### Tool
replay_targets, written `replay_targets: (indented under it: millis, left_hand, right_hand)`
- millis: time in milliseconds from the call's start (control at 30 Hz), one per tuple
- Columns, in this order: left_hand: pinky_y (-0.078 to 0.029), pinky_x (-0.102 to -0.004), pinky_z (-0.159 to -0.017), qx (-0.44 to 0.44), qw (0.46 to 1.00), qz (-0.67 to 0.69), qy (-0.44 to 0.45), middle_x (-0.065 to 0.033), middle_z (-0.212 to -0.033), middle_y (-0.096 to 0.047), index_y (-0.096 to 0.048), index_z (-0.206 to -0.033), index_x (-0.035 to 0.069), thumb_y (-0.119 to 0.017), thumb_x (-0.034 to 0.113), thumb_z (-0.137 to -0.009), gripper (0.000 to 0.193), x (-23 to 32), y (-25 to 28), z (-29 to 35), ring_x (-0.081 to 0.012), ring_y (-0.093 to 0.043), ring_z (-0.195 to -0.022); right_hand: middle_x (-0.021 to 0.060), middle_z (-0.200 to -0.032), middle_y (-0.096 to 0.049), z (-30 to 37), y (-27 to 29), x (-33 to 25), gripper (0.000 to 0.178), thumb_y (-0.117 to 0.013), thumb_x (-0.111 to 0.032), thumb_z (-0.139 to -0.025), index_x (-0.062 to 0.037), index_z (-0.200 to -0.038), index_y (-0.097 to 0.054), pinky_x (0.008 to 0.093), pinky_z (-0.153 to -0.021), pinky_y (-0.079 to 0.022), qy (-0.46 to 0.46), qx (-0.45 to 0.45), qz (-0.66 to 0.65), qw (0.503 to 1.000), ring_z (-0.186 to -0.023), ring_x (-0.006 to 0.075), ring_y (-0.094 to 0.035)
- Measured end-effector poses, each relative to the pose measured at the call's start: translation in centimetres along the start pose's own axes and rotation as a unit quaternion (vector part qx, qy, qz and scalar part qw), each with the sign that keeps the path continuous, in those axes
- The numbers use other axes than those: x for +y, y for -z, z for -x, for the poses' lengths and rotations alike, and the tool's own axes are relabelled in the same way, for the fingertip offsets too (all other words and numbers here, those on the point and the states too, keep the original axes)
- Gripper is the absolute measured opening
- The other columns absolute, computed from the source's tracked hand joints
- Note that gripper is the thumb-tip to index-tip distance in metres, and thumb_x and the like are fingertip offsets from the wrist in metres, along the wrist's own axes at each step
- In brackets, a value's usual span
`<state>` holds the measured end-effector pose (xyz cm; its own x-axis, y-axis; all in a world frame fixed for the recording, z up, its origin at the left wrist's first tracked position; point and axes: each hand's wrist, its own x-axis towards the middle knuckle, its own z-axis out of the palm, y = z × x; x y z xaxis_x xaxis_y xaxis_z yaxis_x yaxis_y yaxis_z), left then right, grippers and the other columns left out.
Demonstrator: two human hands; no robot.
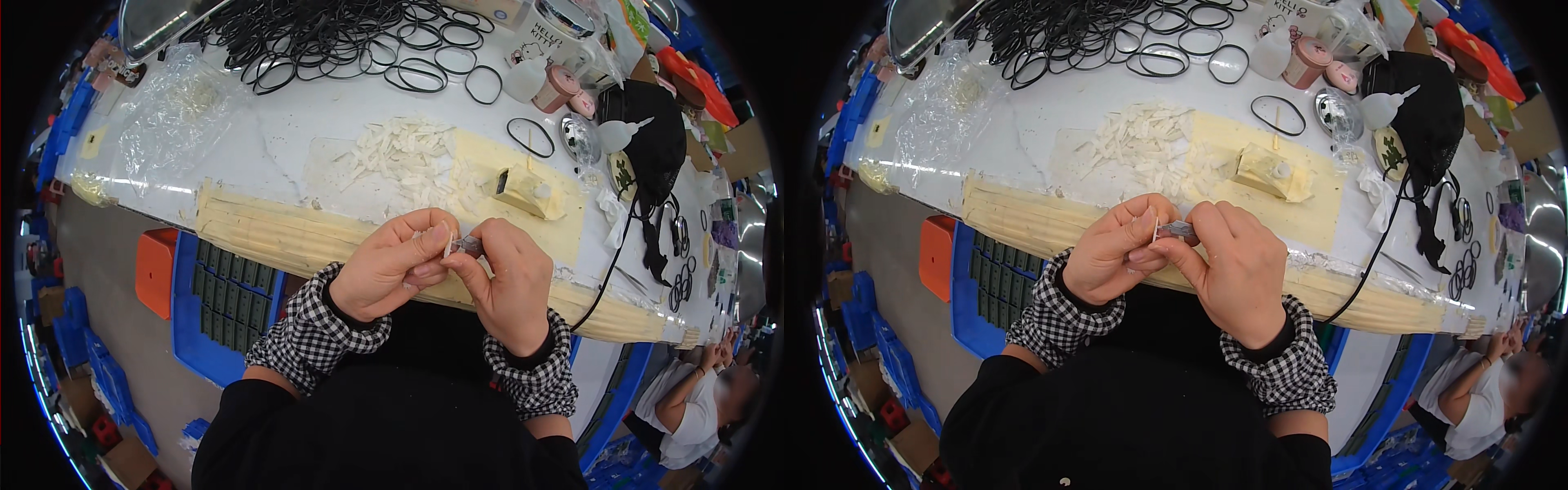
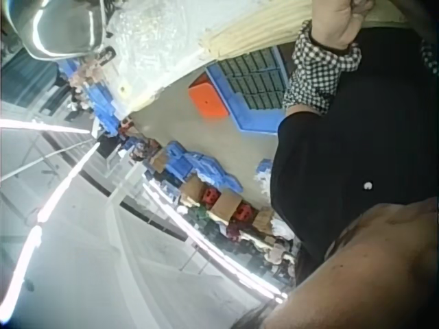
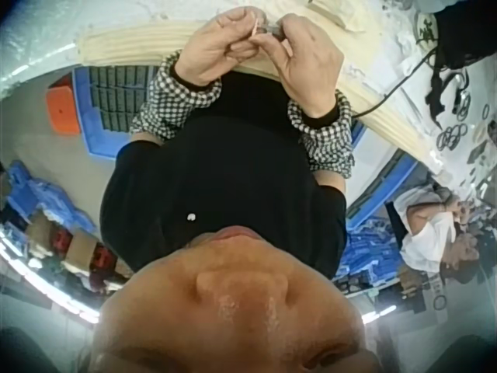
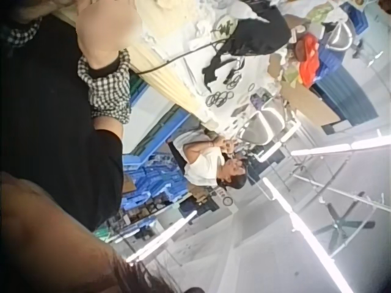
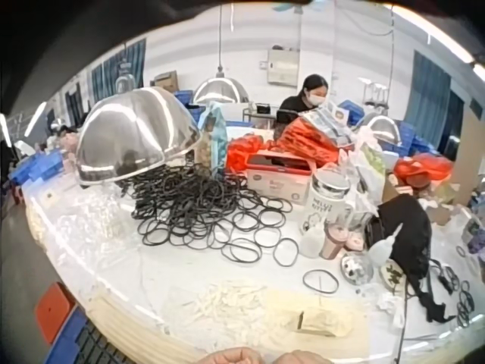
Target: Using a small pick tool to clean or assemble small metal and plastic components on a factory workbench.
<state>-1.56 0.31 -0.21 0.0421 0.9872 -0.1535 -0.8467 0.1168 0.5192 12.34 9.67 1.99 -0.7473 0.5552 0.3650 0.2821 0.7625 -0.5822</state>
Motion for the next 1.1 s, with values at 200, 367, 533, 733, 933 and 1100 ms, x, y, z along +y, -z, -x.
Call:
replay_targets:
  millis: [200, 367, 533, 733, 933, 1100]
  left_hand:
    - [-0.029, -0.0159, -0.051, -0.014, 1.0, 0.001, -0.005, 0.0019, -0.082, -0.045, -0.046, -0.092, 0.005, -0.047, 0.021, -0.098, 0.017, -0.04, 0.02, -0.01, -0.0006, -0.033, -0.057]
    - [-0.029, -0.0161, -0.051, -0.017, 1.0, -0.007, -0.006, 0.0017, -0.084, -0.044, -0.046, -0.092, 0.005, -0.048, 0.02, -0.098, 0.016, -0.09, 0.2, 0.05, -0.0007, -0.034, -0.057]
    - [-0.029, -0.0162, -0.051, -0.012, 1.0, -0.012, -0.006, 0.0022, -0.082, -0.044, -0.048, -0.092, 0.005, -0.047, 0.02, -0.098, 0.016, -0.03, 0.06, 0.01, -0.0011, -0.033, -0.057]
    - [-0.029, -0.0162, -0.052, -0.018, 1.0, -0.003, -0.009, 0.0033, -0.076, -0.045, -0.051, -0.093, 0.005, -0.046, 0.022, -0.098, 0.018, -0.15, 0.15, 0.02, -0.0017, -0.033, -0.058]
    - [-0.03, -0.0159, -0.052, -0.034, 0.999, 0.031, 0.008, 0.0028, -0.077, -0.046, -0.051, -0.094, 0.005, -0.045, 0.022, -0.099, 0.019, -0.32, 0.27, -0.04, -0.0015, -0.033, -0.058]
    - [-0.03, -0.0158, -0.052, -0.039, 0.998, 0.048, 0.012, 0.0024, -0.078, -0.047, -0.051, -0.095, 0.005, -0.045, 0.022, -0.099, 0.019, -0.49, 0.38, -0.07, -0.0014, -0.033, -0.058]
  right_hand:
    - [0.0058, -0.062, -0.047, 0.01, 0.2, -0.21, 0.033, -0.067, -0.036, -0.078, -0.0074, -0.074, -0.052, 0.034, -0.051, -0.04, 0.001, -0.008, 0.009, 1.0, -0.057, 0.0239, -0.051]
    - [0.0056, -0.061, -0.046, 0.09, 0.25, -0.22, 0.033, -0.067, -0.036, -0.078, -0.0074, -0.072, -0.052, 0.0339, -0.05, -0.04, -0.002, -0.016, 0.012, 1.0, -0.056, 0.0235, -0.051]
    - [0.0058, -0.061, -0.046, 0.1, 0.45, -0.36, 0.032, -0.068, -0.035, -0.077, -0.0076, -0.072, -0.052, 0.0338, -0.05, -0.04, -0.005, -0.02, 0.018, 1.0, -0.056, 0.0237, -0.051]
    - [0.0091, -0.062, -0.046, 0.19, 0.35, -0.34, 0.037, -0.067, -0.033, -0.081, -0.0025, -0.071, -0.048, 0.0334, -0.052, -0.038, -0.013, -0.023, -0.014, 1.0, -0.057, 0.0265, -0.048]
    - [0.0085, -0.063, -0.048, 0.25, 0.38, -0.4, 0.036, -0.066, -0.034, -0.081, -0.0028, -0.072, -0.049, 0.0329, -0.052, -0.039, -0.013, -0.024, -0.017, 0.999, -0.058, 0.0257, -0.05]
    - [0.0072, -0.063, -0.048, 0.24, 0.37, -0.46, 0.036, -0.067, -0.035, -0.079, -0.0044, -0.073, -0.05, 0.0331, -0.051, -0.039, -0.012, -0.018, -0.013, 1.0, -0.057, 0.0245, -0.05]
